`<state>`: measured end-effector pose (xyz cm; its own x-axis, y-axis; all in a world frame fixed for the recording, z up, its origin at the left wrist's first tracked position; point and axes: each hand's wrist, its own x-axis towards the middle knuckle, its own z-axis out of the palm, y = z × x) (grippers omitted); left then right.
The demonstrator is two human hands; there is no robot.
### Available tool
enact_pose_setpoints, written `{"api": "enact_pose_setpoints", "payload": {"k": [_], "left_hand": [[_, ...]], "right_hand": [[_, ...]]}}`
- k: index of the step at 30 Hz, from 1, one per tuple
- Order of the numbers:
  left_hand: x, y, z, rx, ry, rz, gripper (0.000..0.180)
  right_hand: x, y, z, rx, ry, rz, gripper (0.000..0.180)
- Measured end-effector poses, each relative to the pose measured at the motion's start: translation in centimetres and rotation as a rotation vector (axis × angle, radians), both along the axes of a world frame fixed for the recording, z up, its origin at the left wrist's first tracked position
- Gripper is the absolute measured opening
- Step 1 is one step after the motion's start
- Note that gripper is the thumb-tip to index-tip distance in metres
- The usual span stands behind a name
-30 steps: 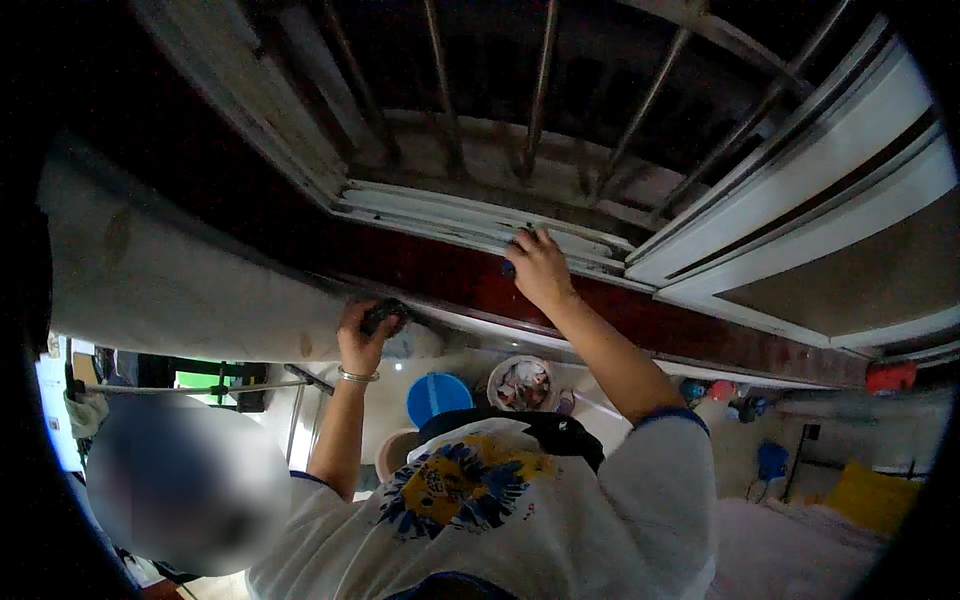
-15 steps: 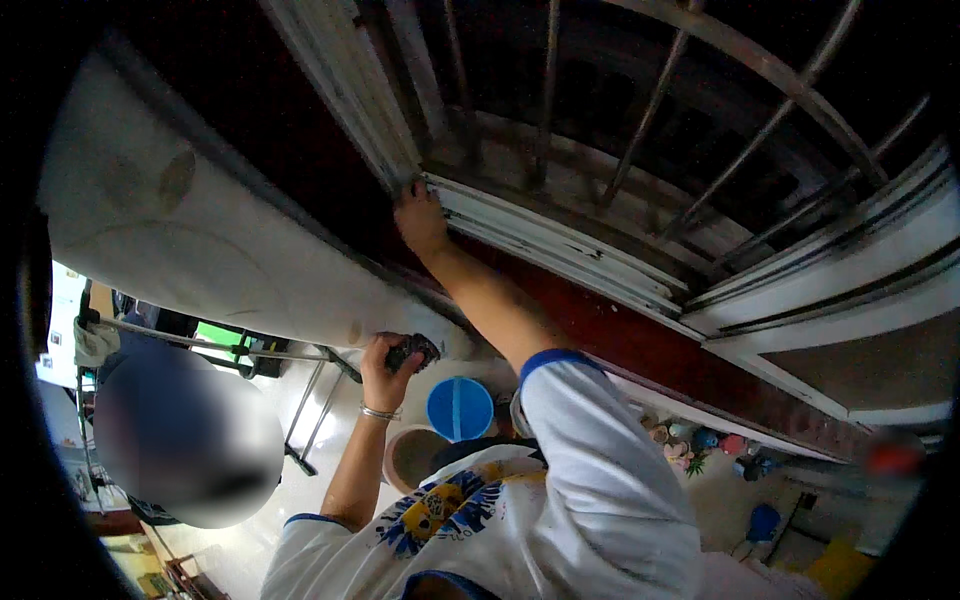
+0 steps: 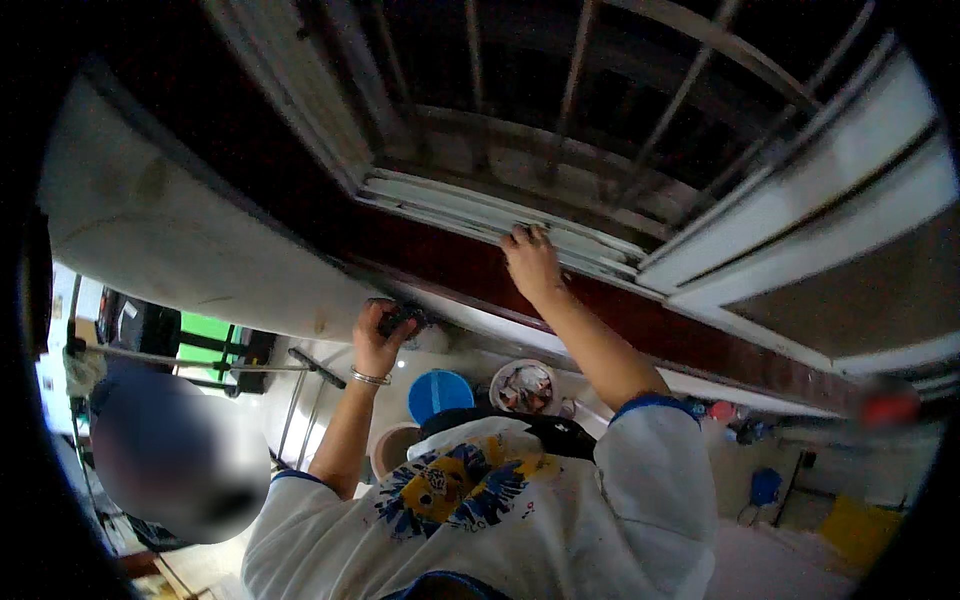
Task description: The person cleans a window frame and glass using a blue cloth and a steel wool pad. They scrub the frame, dip the cloth in a bucket of water, and wipe the glass and frame repeatedly. The person also adjusts the window sash during the process.
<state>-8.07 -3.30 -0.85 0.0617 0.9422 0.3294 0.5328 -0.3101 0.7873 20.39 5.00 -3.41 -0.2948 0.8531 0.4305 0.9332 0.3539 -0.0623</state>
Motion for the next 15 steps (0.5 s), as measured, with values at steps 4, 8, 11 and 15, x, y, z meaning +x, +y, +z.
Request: {"api": "enact_pose_setpoints", "payload": {"k": [4,8,11,15], "left_hand": [[2.3,0.3,0.8,0.035,0.052,-0.073,0.030],[3.7,0.2,0.8,0.065,0.011,-0.115,0.029],[4.3,0.0,0.8,0.054,0.040,-0.133,0.028],[4.8,-0.4,1.0,0.053,-0.014,-0.148,0.027]], "right_hand": [[7.5,-4.4,2.4,-0.220,0.070,-0.058,0.025],[10.6,-4.6,5.8,-0.403,0.481,-0.100,0.020],[7.9,-5.1,6.9,-0.188,0.475,0.087,0.021],[-0.1,-6.1,2.7,-0.242,0.242,0.295,0.022]]}}
